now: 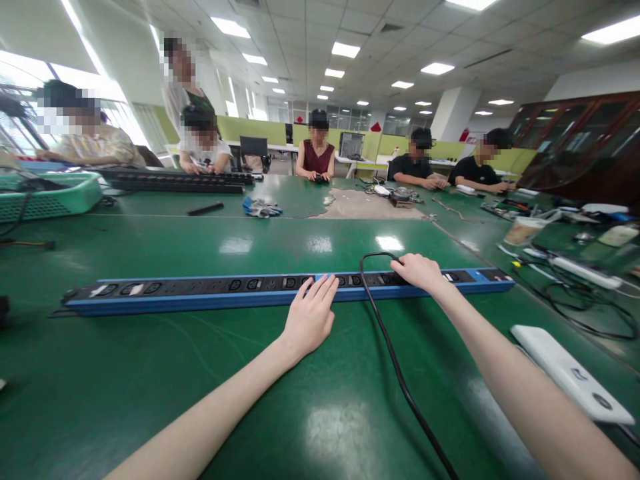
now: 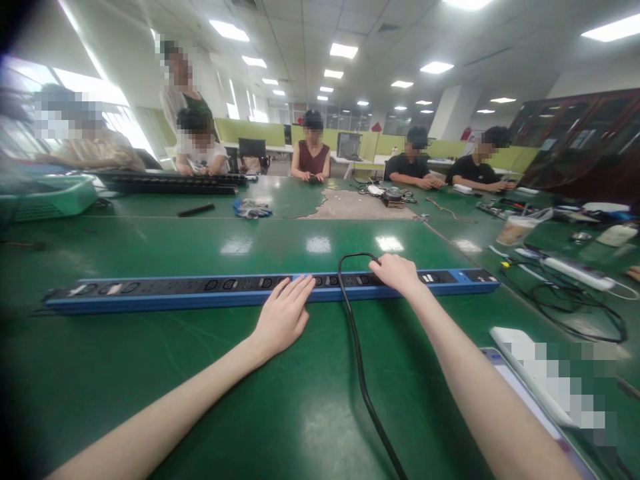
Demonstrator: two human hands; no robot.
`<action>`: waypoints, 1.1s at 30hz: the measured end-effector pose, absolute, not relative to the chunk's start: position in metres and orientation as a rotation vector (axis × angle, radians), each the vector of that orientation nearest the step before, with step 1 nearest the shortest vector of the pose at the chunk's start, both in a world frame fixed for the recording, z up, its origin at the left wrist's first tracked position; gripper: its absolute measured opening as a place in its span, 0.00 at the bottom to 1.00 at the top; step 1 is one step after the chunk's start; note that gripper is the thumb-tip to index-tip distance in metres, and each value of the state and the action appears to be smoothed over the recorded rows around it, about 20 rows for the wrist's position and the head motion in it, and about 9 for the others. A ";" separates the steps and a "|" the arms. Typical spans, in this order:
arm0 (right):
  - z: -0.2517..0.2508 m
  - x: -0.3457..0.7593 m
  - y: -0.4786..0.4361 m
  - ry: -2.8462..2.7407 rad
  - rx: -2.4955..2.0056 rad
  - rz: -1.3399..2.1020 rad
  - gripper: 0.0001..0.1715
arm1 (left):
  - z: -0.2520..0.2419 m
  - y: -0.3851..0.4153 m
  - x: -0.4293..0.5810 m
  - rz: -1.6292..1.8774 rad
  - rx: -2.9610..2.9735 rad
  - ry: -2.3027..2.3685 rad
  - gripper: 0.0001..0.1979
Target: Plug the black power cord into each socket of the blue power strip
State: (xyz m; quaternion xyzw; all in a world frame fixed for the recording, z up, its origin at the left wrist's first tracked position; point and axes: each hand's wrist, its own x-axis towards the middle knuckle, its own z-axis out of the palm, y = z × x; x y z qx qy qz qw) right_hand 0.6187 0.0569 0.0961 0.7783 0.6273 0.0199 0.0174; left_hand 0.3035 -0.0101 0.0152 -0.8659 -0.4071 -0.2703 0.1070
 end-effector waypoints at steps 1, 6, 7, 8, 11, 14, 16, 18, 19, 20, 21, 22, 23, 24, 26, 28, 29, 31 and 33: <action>0.097 0.619 0.056 1.950 2.412 0.061 0.34 | 0.015 -0.010 0.303 -0.793 -2.549 -1.200 0.34; 0.103 0.627 0.053 2.021 2.233 0.086 0.41 | 0.016 -0.011 0.304 -0.797 -2.547 -1.204 0.35; 0.103 0.629 0.052 2.036 2.199 0.082 0.41 | 0.016 -0.011 0.304 -0.800 -2.546 -1.204 0.35; 0.103 0.631 0.051 2.046 2.182 0.067 0.41 | 0.016 -0.010 0.304 -0.804 -2.545 -1.203 0.35; 0.099 0.633 0.049 2.067 2.223 -0.001 0.40 | 0.015 -0.010 0.304 -0.803 -2.547 -1.200 0.35; 0.091 0.632 0.044 2.090 2.274 0.054 0.40 | 0.015 -0.010 0.305 -0.800 -2.554 -1.197 0.35; 0.086 0.629 0.040 2.098 2.292 0.119 0.40 | 0.016 -0.011 0.305 -0.803 -2.555 -1.194 0.35; 0.083 0.627 0.036 2.094 2.312 0.165 0.38 | 0.016 -0.011 0.305 -0.805 -2.554 -1.193 0.35; 0.082 0.626 0.035 2.087 2.322 0.181 0.38 | 0.016 -0.011 0.305 -0.805 -2.552 -1.192 0.35; 0.081 0.625 0.033 2.076 2.335 0.193 0.37 | 0.016 -0.011 0.305 -0.806 -2.549 -1.191 0.35; 0.081 0.624 0.032 2.066 2.347 0.202 0.36 | 0.016 -0.011 0.305 -0.808 -2.546 -1.189 0.36; 0.080 0.623 0.032 2.060 2.355 0.204 0.36 | 0.016 -0.011 0.305 -0.809 -2.545 -1.186 0.36; 0.080 0.623 0.032 2.058 2.360 0.204 0.36 | 0.016 -0.011 0.305 -0.810 -2.544 -1.184 0.36; 0.079 0.623 0.032 2.058 2.363 0.204 0.36 | 0.016 -0.011 0.305 -0.809 -2.545 -1.184 0.37; 0.077 0.623 0.032 2.068 2.368 0.204 0.36 | 0.015 -0.011 0.305 -0.802 -2.546 -1.186 0.36; 0.076 0.624 0.032 2.079 2.379 0.201 0.37 | 0.015 -0.011 0.306 -0.792 -2.544 -1.190 0.36; 0.076 0.625 0.032 2.085 2.382 0.192 0.37 | 0.015 -0.011 0.306 -0.789 -2.543 -1.191 0.36; 0.078 0.628 0.032 2.087 2.382 0.162 0.38 | 0.016 -0.011 0.306 -0.780 -2.542 -1.192 0.36; 0.083 0.631 0.034 2.093 2.363 0.124 0.38 | 0.016 -0.011 0.306 -0.776 -2.544 -1.192 0.36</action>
